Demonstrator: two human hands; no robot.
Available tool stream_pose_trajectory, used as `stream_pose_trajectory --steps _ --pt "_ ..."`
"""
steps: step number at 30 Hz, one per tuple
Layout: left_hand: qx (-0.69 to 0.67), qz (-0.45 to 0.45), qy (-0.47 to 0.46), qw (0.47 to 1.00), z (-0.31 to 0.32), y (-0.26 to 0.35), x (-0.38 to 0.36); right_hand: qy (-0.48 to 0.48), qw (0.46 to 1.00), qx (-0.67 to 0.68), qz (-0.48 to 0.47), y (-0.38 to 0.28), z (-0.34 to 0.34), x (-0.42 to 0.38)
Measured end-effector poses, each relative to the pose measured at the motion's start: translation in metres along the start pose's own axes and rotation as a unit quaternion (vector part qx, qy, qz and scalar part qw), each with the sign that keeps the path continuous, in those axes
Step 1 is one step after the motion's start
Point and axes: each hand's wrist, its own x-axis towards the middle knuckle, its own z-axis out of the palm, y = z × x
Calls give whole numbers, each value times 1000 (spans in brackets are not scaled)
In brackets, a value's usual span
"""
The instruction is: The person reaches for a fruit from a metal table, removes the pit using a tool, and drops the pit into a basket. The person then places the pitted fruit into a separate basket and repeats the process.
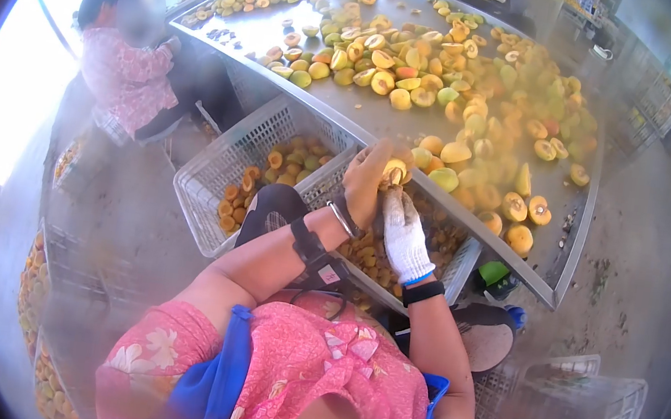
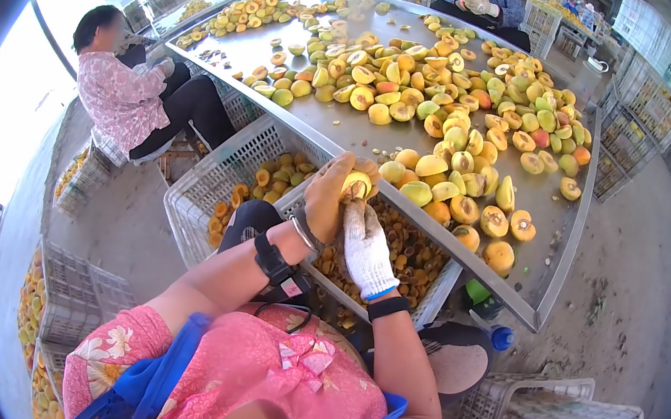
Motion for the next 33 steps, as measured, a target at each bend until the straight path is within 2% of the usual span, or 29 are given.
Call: stream_pose_trajectory --steps 2,5,8,12,14,15,17,19,20,21,24,27,30,33 --pt "27 2 7 1000 -1 1 0 -5 1000 -3 14 -3 2 -1" --pt "-9 -25 18 999 2 7 -4 -8 999 -31 16 -13 4 -4" --pt "-53 -110 54 991 4 18 -5 -14 998 -58 10 -9 3 -4" --pt "22 -47 27 998 5 14 -10 -9 998 -69 -3 -18 9 -12" --pt "20 -40 31 999 6 15 -11 -21 999 -30 25 -11 7 -10" --pt "-4 -80 16 997 3 19 -8 -28 999 -10 39 -8 5 -9" --pt "-53 -160 -15 986 -6 30 0 -58 989 28 134 -14 -1 -11" --pt "32 -110 -68 991 -12 28 5 -69 986 25 148 -15 -1 -11" --pt "75 -85 -94 989 -16 26 7 -66 991 3 116 -14 1 -12" --pt "178 -41 -45 982 -15 20 10 -62 994 -18 84 -12 3 -13" --pt "261 27 -127 957 -17 25 9 -64 984 21 166 -19 4 -18" --pt "219 -61 -152 962 -19 34 8 -67 988 19 139 -9 5 -18" --pt "101 -126 -94 982 -16 35 -3 -72 993 -3 95 0 8 -15" --pt "287 -20 -134 948 -22 26 -1 -69 981 61 172 5 7 -17"
